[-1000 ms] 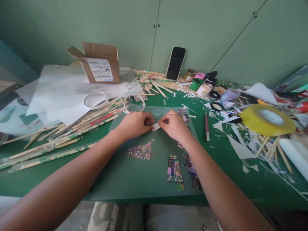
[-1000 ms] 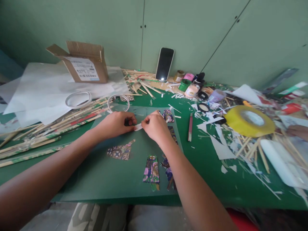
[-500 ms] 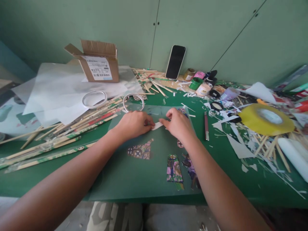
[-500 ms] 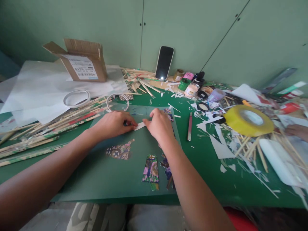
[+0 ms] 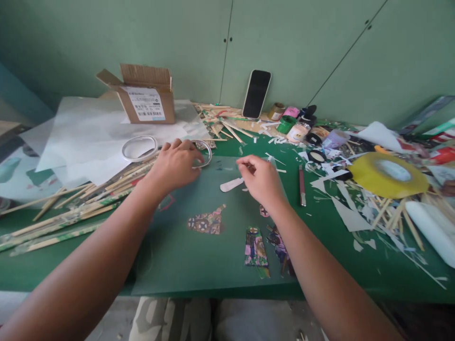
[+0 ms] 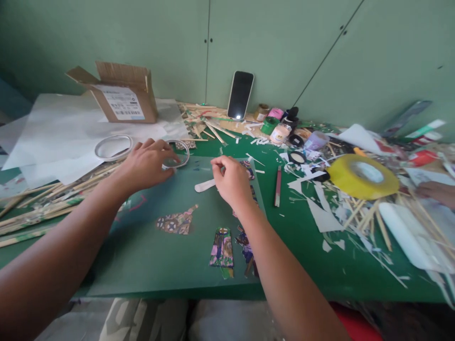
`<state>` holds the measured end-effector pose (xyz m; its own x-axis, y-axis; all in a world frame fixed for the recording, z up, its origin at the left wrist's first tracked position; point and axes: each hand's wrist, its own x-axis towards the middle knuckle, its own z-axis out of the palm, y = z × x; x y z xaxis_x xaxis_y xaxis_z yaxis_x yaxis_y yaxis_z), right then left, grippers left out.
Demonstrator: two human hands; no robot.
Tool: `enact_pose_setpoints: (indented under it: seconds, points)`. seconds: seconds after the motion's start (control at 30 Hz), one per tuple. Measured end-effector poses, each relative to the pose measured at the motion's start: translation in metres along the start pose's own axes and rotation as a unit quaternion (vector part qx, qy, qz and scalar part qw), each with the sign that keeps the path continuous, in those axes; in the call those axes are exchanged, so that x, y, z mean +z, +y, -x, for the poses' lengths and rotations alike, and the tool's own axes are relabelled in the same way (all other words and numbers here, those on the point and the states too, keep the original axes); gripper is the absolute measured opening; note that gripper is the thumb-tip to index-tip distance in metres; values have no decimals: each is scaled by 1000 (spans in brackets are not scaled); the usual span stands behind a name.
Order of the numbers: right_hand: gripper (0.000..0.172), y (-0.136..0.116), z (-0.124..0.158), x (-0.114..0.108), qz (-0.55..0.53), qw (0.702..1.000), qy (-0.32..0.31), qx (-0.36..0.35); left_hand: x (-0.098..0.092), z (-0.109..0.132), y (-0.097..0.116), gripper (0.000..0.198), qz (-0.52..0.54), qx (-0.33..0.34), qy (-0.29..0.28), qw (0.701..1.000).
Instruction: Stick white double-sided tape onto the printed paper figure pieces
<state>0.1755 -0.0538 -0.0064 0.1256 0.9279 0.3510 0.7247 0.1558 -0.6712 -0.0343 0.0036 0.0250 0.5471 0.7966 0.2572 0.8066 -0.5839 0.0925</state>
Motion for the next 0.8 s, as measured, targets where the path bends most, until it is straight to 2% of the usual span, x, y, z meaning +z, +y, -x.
enact_pose_setpoints:
  seconds: [0.1, 0.2, 0.4, 0.5, 0.57, 0.67, 0.8]
  points:
    - [19, 0, 1, 3, -15, 1000, -5, -26, 6, 1, -4, 23, -48, -3, -19, 999]
    - [20, -2, 3, 7, -40, 998, -13, -38, 9, 1, 4, 22, -34, -4, -19, 999]
    - [27, -5, 3, 10, -132, 988, 7, -84, 9, 1, 28, 16, 153, 48, 8, 987]
    - [23, -6, 3, 9, -152, 985, 23, -73, 9, 3, 34, 18, 269, 50, -28, 962]
    - [18, -7, 4, 8, -162, 983, 31, -83, 8, 4, 36, 21, 302, 49, -63, 950]
    - [12, -9, 4, 6, -160, 978, 41, -126, 8, 5, 37, 27, 290, 65, -88, 951]
    - [10, -11, 5, 3, -109, 981, 42, -153, 10, 4, 37, 28, 262, 80, -78, 959]
